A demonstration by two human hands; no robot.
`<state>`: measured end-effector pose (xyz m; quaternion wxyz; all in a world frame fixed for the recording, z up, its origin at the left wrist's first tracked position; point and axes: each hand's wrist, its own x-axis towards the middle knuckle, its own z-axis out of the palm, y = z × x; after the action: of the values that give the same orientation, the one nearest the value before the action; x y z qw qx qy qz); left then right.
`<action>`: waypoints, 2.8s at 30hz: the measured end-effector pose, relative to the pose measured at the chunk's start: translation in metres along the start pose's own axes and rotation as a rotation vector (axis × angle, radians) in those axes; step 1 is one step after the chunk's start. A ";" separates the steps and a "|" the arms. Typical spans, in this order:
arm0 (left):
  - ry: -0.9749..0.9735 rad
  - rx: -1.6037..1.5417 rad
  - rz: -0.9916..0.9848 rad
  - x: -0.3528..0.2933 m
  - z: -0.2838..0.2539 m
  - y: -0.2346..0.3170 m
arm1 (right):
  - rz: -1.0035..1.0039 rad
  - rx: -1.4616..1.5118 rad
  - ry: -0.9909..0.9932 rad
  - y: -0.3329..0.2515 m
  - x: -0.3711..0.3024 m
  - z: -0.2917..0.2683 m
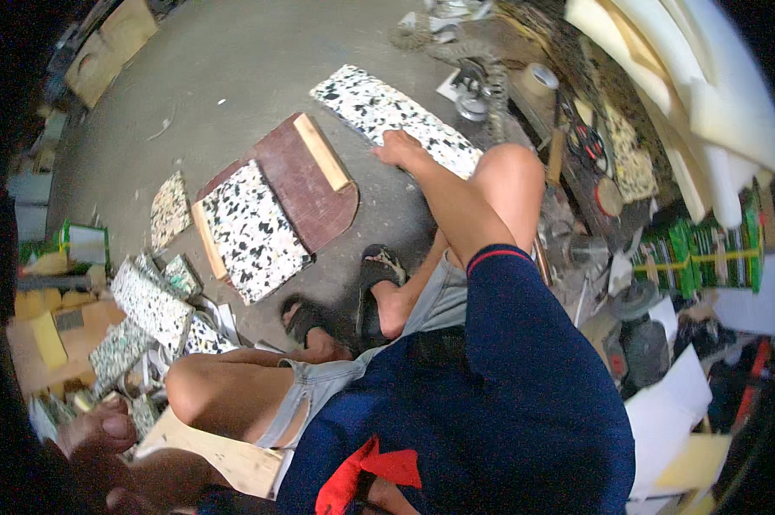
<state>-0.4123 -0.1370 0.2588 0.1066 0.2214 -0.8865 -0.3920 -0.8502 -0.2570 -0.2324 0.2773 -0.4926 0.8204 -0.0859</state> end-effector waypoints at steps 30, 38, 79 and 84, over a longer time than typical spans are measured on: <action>0.753 -0.396 -0.669 -0.003 0.091 -0.466 | 0.408 -0.171 0.190 0.107 0.026 -0.006; 0.743 -0.060 -1.073 -0.039 0.242 -0.606 | 0.588 -0.236 0.080 0.121 0.057 -0.002; 0.917 1.145 -1.150 -0.217 0.109 -0.544 | 0.241 0.920 0.150 -0.144 0.043 0.058; 0.871 0.393 -0.900 -0.082 0.147 -0.550 | 0.093 0.873 0.235 -0.120 0.039 0.029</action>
<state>-0.2241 -0.3296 -0.2494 0.2389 0.7245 -0.6382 -0.1034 -0.7575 -0.3460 -0.2213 0.3675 -0.2794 0.7545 -0.4665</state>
